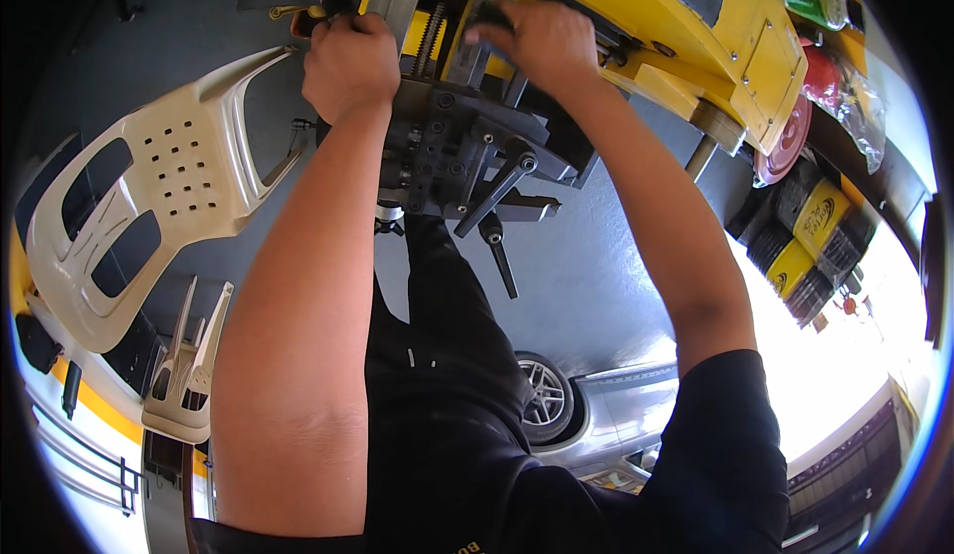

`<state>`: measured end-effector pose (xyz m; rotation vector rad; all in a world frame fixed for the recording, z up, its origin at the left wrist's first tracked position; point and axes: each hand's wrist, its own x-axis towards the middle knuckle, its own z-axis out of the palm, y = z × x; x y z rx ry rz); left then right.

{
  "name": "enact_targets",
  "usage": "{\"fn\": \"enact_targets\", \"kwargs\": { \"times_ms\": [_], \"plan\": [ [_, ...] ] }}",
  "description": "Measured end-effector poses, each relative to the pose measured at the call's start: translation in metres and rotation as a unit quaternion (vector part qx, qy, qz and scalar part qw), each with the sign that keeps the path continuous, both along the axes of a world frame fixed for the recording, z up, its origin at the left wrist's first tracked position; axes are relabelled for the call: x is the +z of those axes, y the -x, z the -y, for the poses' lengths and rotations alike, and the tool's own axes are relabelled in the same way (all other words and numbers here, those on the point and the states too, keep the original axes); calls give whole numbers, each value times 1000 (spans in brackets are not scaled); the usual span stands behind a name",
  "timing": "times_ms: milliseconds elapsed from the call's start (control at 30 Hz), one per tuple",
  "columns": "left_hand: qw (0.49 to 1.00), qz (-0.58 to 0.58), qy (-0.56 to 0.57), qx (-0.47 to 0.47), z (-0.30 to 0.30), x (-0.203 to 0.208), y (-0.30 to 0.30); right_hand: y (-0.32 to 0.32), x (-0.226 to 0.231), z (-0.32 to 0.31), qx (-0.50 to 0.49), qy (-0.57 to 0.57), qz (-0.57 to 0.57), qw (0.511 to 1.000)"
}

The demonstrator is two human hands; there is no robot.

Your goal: The person cleans brake components using a yellow brake lathe. They remove a brake pad, wipe the machine's clamping area with a cloth, apply a liquid from a green bottle to the pad, and then scrub the pad against the lathe's grinding surface. The person also wipes the machine and handles a brake caliper.

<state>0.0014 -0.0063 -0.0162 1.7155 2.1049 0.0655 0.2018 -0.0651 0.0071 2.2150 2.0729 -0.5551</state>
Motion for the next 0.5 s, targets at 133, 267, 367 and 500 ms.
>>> {"fn": "enact_targets", "kwargs": {
  "times_ms": [133, 267, 367, 500],
  "plan": [
    [1000, 5, 9, 7, 0, 4, -1, 10, -7, 11, 11, -32, -5, 999],
    [1000, 6, 20, 6, 1, 7, -1, 5, -3, 6, -3, -7, 6, 1000],
    [1000, -2, 8, 1, -1, 1, 0, 11, -3, 1, -24, -17, 8, 1000],
    [1000, 1, 4, 2, 0, 2, -1, 8, -2, 0, -19, -16, 11, 1000]
  ]
}}
